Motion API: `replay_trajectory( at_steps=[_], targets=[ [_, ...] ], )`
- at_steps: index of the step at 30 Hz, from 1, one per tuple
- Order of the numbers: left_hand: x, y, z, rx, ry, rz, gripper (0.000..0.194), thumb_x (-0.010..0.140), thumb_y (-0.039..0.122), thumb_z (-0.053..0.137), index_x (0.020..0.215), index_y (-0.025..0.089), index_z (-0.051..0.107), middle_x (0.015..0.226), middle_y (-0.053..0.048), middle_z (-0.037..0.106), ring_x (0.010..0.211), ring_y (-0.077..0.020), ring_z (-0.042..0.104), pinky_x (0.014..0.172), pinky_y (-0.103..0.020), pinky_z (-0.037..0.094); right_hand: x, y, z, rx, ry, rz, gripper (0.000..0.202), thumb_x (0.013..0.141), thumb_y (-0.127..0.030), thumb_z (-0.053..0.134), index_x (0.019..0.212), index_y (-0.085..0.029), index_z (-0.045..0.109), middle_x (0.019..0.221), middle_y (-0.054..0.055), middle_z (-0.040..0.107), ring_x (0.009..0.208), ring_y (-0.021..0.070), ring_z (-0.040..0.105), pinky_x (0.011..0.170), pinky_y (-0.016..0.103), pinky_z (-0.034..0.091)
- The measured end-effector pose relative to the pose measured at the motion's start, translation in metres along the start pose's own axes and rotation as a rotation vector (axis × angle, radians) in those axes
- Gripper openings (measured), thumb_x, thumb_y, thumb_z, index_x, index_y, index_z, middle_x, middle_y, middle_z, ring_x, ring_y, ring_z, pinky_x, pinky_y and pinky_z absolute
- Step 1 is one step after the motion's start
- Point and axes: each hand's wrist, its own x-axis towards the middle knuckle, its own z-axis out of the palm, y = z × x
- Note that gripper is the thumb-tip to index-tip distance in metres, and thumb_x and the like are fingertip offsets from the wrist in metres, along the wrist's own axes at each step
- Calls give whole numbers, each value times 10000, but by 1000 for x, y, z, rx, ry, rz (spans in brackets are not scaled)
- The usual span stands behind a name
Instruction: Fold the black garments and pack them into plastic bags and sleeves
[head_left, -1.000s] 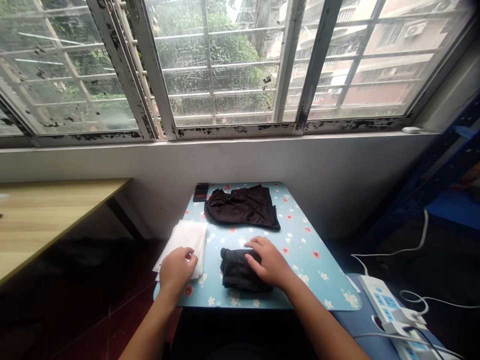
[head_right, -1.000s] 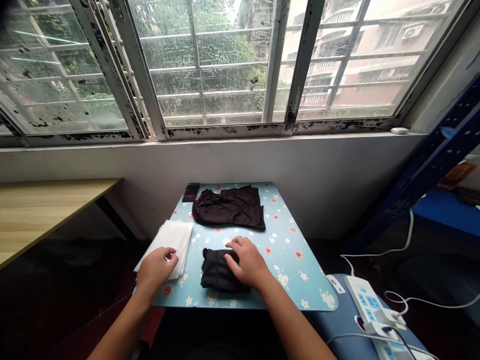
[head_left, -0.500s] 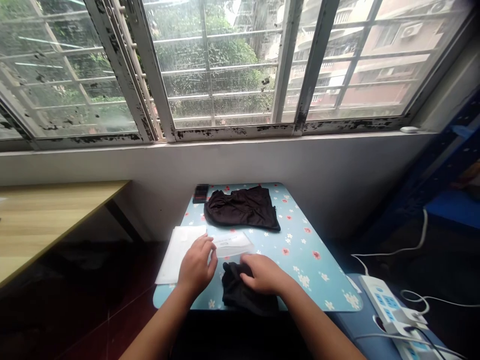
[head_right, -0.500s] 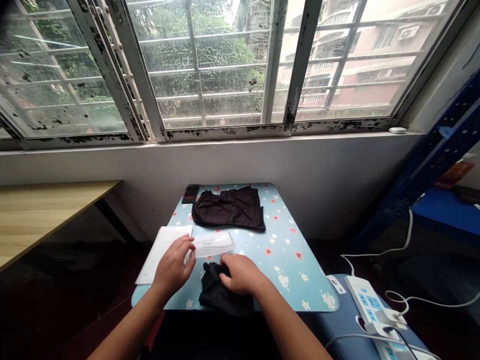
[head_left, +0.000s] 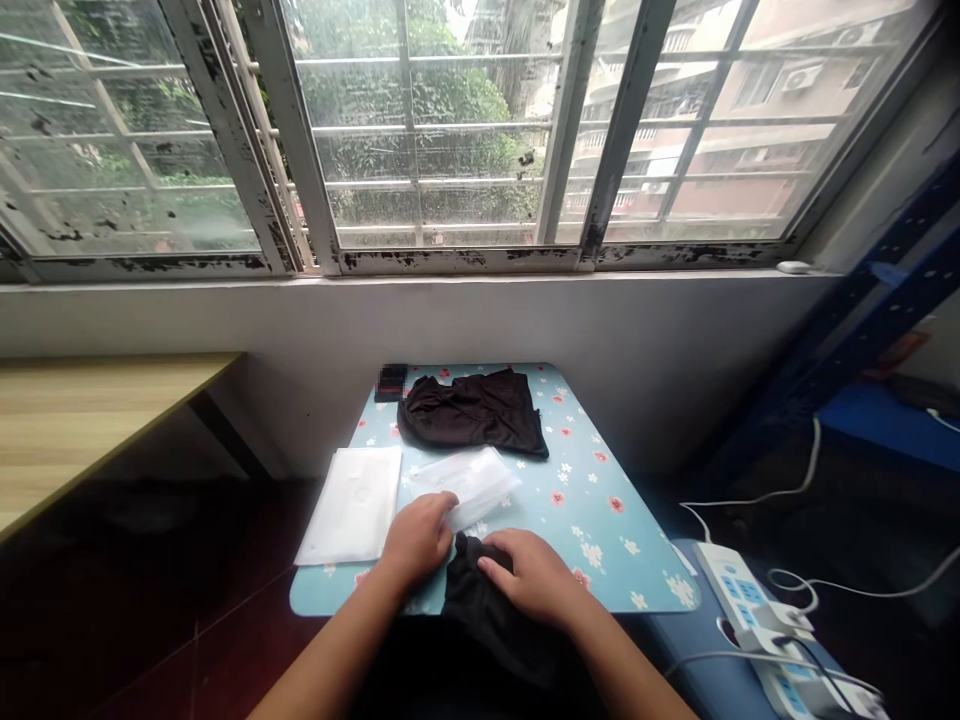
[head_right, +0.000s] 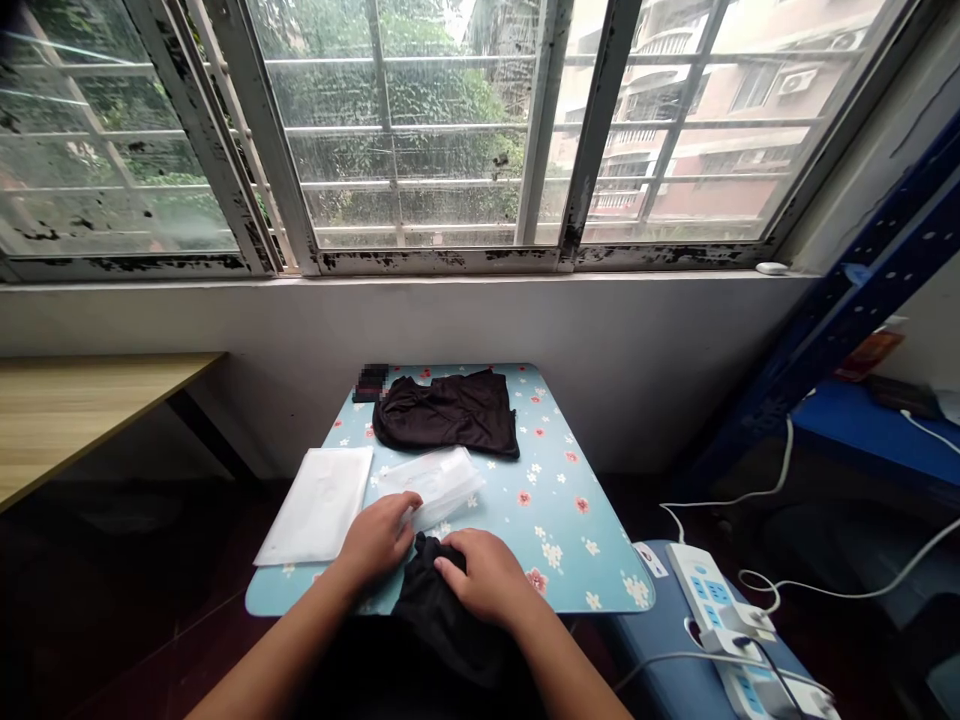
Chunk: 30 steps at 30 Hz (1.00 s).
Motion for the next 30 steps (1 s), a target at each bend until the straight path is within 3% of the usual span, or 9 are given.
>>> replay_trajectory(
  at_steps=[4,9,14,19,22,26,30],
  targets=[
    [-4,-6,2,-67,-1,35,455,838,59,537,1232,229,688,1254,-82,722,1158,-259,663,1015,-371,508,-8,-3,-15,13,-111,-133,183,895,-314,631,1031,-272,745,998,12,764,921,207,682,808,288,473],
    [-6,3,10,-130,-76,242,431,801,49,560,1122,262,755,1136,-51,761,1068,-244,683,990,-356,520,-8,-19,-31,-101,-204,-299,154,865,-266,649,975,-294,754,934,-10,763,854,197,670,746,277,429],
    [-2,6,11,-198,-51,145,306,868,138,565,1049,262,778,1041,-43,776,962,-232,701,917,-325,537,5,-26,-20,-283,-55,-242,117,902,-290,606,885,-253,716,889,20,733,786,199,640,675,299,372],
    [-3,6,3,-329,-98,155,301,865,155,596,1051,284,794,1079,-27,792,988,-233,713,931,-317,536,19,-15,-3,-365,67,-182,171,950,-264,552,1049,-261,691,892,19,698,802,195,614,698,313,357],
    [-4,5,2,-369,-91,154,341,858,124,574,1060,283,798,1107,-26,794,1010,-232,719,950,-325,538,24,-8,3,-381,123,-172,129,947,-271,566,996,-248,682,935,38,672,884,217,594,763,330,383],
    [-3,3,5,-366,-25,128,397,851,84,551,1116,263,787,1119,-32,794,1018,-226,733,959,-333,545,26,1,12,-329,320,-111,239,854,-256,671,1088,-228,627,1250,105,599,1163,296,516,979,417,379],
    [-3,-1,8,-374,43,102,338,894,132,572,1133,249,780,1107,-39,796,998,-222,742,949,-342,558,25,6,20,-312,378,-44,232,834,-259,680,1040,-227,578,1161,96,599,1104,291,521,1010,445,369]
  ],
)
